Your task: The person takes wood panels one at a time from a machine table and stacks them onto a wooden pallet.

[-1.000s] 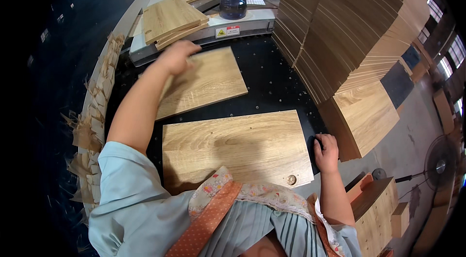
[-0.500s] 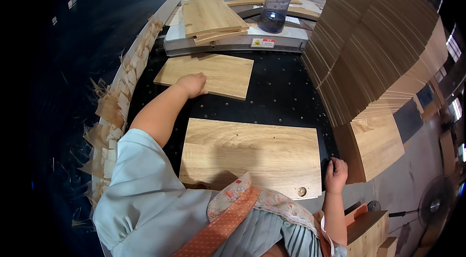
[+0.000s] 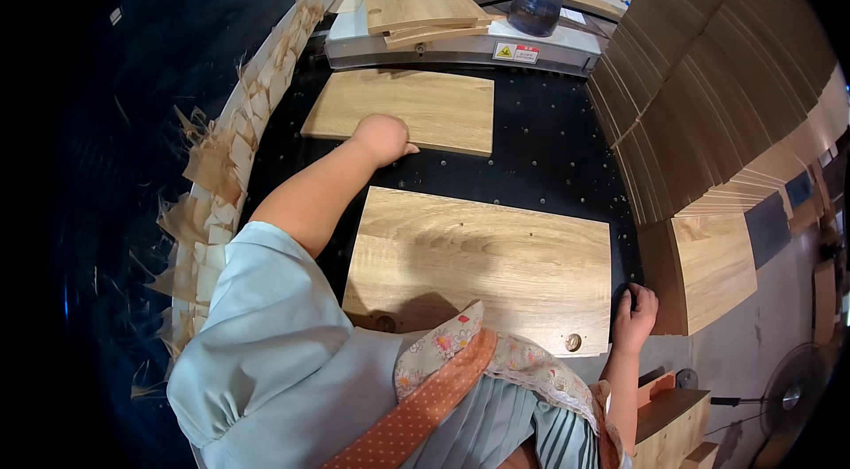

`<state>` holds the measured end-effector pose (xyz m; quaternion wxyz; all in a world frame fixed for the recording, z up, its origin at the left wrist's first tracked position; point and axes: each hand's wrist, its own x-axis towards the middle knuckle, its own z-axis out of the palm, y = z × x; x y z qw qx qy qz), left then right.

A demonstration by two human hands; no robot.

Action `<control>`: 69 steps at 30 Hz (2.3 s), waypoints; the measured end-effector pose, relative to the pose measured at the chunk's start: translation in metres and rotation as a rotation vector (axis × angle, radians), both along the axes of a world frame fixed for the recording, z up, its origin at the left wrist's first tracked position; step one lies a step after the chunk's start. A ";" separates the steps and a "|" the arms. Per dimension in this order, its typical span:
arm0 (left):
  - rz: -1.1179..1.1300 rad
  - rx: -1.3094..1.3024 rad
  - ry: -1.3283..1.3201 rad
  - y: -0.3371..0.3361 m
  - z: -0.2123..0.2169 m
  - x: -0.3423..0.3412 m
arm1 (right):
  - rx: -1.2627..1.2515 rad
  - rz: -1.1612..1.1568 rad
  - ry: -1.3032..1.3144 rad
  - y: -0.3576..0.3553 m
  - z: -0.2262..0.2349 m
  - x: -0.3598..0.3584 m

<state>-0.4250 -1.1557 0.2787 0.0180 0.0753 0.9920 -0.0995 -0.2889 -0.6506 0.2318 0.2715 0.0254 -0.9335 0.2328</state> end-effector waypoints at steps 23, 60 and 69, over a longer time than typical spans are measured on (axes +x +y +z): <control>0.267 0.017 0.070 -0.051 -0.012 -0.051 | -0.088 -0.010 0.042 0.003 0.000 -0.003; 0.280 0.219 -0.094 -0.069 -0.008 -0.052 | -0.198 -0.006 0.175 0.000 -0.002 -0.005; 0.492 1.114 0.145 0.004 0.037 0.108 | -0.323 0.121 0.193 0.012 0.002 0.007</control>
